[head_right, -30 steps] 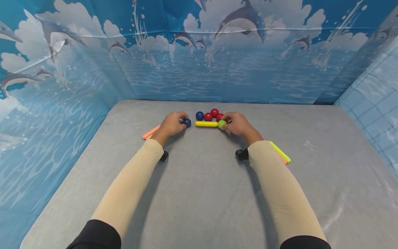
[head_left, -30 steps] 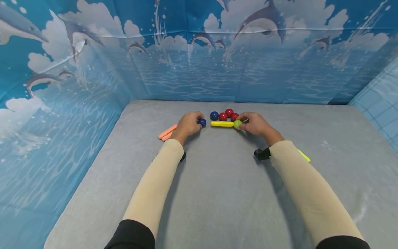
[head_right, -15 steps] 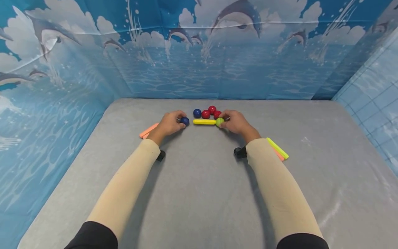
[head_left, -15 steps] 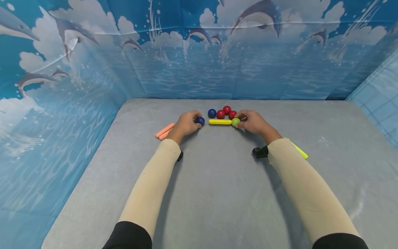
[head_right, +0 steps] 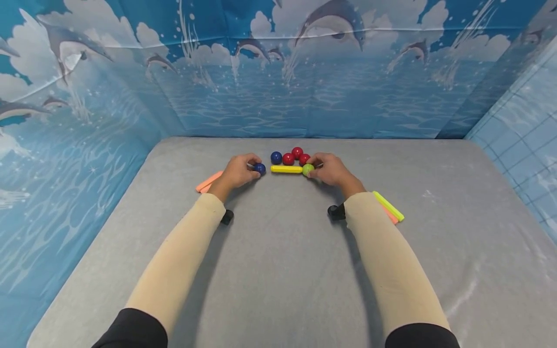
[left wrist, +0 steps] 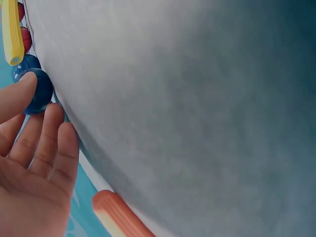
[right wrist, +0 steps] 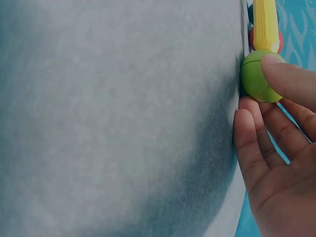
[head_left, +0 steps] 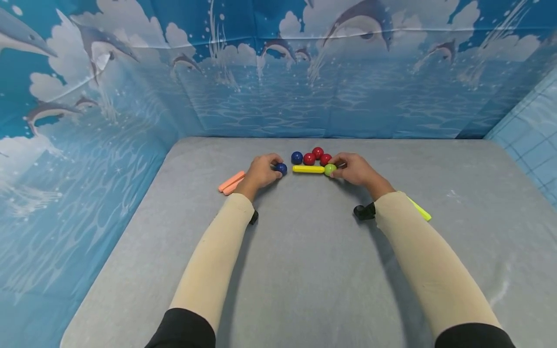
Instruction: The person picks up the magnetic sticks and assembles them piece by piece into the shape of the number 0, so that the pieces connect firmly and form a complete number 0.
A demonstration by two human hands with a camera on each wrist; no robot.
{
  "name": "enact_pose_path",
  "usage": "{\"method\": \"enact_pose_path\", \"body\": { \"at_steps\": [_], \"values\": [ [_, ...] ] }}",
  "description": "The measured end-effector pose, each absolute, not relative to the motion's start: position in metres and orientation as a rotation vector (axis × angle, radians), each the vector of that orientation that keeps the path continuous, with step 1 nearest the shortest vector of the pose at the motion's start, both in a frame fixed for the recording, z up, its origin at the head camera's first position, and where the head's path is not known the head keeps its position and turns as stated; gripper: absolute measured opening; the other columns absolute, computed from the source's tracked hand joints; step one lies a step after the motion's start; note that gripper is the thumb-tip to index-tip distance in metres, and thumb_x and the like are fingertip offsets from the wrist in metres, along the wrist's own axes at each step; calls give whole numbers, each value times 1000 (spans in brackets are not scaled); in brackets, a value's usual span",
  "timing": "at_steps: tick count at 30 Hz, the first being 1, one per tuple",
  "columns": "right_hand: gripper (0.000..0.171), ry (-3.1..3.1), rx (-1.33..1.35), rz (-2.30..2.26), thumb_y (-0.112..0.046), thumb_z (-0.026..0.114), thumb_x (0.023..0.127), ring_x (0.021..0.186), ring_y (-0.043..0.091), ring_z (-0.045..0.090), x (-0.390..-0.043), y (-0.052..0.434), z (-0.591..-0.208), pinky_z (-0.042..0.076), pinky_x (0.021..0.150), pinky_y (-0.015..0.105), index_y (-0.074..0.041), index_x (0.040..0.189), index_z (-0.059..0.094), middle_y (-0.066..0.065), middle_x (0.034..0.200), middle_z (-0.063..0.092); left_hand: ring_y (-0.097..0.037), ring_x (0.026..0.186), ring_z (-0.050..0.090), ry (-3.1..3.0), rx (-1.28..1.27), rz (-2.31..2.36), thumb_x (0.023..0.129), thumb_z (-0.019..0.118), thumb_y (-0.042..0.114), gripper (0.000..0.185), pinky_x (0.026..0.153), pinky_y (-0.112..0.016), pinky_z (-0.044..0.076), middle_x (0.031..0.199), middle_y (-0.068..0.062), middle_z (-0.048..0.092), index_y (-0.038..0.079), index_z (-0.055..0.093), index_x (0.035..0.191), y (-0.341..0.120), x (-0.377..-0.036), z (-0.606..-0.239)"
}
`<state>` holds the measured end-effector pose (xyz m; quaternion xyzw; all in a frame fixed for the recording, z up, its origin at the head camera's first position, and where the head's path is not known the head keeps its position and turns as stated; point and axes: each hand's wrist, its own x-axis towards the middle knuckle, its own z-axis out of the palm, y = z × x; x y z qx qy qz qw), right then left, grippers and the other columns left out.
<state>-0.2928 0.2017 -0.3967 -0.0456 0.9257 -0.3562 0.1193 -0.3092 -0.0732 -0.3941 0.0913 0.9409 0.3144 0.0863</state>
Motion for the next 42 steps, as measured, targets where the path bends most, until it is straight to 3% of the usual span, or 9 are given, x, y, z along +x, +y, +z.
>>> {"method": "enact_pose_path", "body": {
  "at_steps": [35, 42],
  "values": [
    [40, 2752, -158, -1003, -16, 65, 95, 125, 38, 53, -286, 192, -394, 53, 95, 47, -5, 132, 55, 20, 138, 54, -22, 130, 54, 2840, 289, 928, 94, 68, 14, 39, 109, -39, 45, 136, -5, 62, 18, 62, 133, -63, -309, -396],
    [40, 2767, -226, -995, -13, 65, 95, 124, 40, 54, -285, 188, -395, 51, 99, 51, -7, 133, 57, 21, 140, 54, -22, 133, 52, 2839, 284, 938, 95, 67, 14, 40, 111, -40, 44, 138, -4, 61, 18, 61, 134, -64, -311, -397]
  ]
}}
